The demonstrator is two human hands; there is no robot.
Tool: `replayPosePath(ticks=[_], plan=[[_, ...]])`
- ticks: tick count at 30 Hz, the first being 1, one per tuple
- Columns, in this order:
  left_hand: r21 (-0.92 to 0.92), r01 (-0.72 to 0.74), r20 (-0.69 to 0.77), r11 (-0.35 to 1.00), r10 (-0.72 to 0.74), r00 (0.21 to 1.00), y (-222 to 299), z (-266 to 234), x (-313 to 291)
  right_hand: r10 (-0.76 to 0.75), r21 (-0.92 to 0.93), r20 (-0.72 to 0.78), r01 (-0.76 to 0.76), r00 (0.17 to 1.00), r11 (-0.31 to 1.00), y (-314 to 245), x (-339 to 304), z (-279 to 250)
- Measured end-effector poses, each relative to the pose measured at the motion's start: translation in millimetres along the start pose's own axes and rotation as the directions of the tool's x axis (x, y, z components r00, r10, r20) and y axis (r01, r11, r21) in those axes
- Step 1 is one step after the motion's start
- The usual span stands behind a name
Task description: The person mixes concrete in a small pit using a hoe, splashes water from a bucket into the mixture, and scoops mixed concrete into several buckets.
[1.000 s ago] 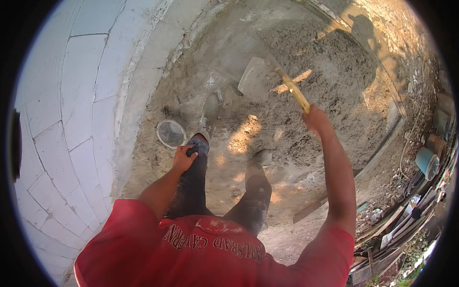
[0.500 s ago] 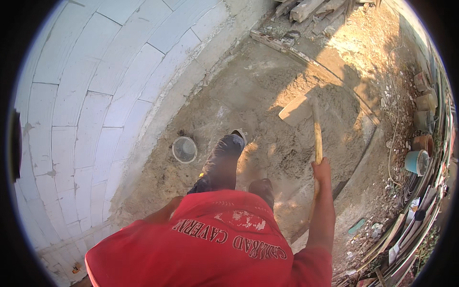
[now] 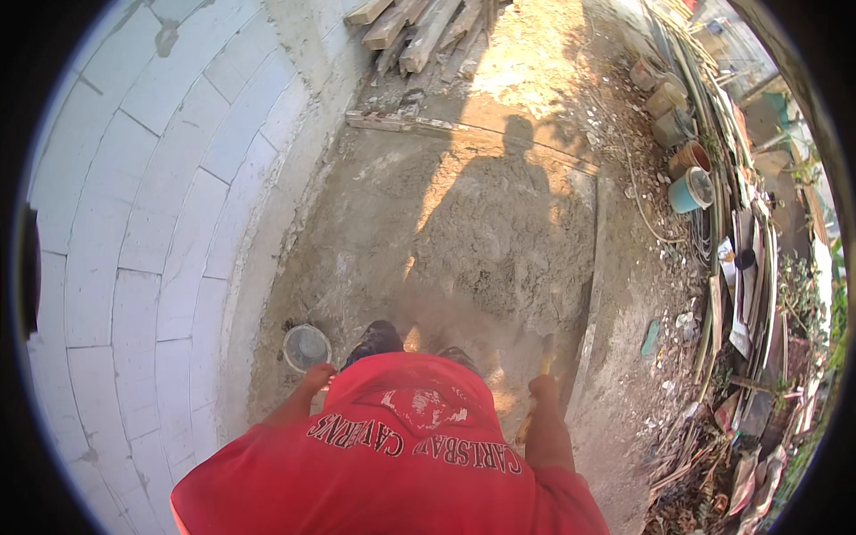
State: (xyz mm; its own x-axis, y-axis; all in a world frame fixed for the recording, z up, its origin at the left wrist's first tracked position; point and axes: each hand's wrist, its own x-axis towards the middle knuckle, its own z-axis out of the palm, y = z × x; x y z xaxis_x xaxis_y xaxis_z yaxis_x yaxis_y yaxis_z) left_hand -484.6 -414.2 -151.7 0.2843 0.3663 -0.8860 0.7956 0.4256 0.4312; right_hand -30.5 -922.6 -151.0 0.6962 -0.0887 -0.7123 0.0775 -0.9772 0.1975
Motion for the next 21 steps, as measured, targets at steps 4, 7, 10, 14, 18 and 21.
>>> replayPosePath(ticks=[4, 7, 10, 14, 18, 21], plan=[[0.183, -0.12, 0.064, 0.976, 0.11, 0.992, 58, -59, 81, 0.207, 0.099, 0.183, -0.228, 0.961, 0.969, 38, -100, 103], [0.644, -0.265, -0.1, 0.718, 0.422, 0.901, 117, -220, 127, 0.032, 0.122, 0.277, -0.068, 0.96, 0.99, -60, -189, 178], [0.329, -0.498, 0.08, 0.803, 0.501, 0.862, 198, -74, 153, 0.428, 0.208, 0.242, -0.477, 0.871, 0.854, 61, -275, 260], [0.155, -0.41, 0.006, 0.899, 0.414, 0.91, 192, -122, 124, 0.25, 0.527, 0.653, -0.666, 0.715, 0.528, -52, -408, 274], [0.43, -0.376, 0.236, 0.821, 0.3, 0.924, 136, -89, 133, 0.198, 0.597, 0.688, -0.7, 0.698, 0.392, -85, -471, 305], [0.609, -0.341, 0.405, 0.716, 0.089, 0.91, 90, -41, 100, 0.208, 0.604, 0.684, -0.703, 0.699, 0.376, -93, -497, 335]])
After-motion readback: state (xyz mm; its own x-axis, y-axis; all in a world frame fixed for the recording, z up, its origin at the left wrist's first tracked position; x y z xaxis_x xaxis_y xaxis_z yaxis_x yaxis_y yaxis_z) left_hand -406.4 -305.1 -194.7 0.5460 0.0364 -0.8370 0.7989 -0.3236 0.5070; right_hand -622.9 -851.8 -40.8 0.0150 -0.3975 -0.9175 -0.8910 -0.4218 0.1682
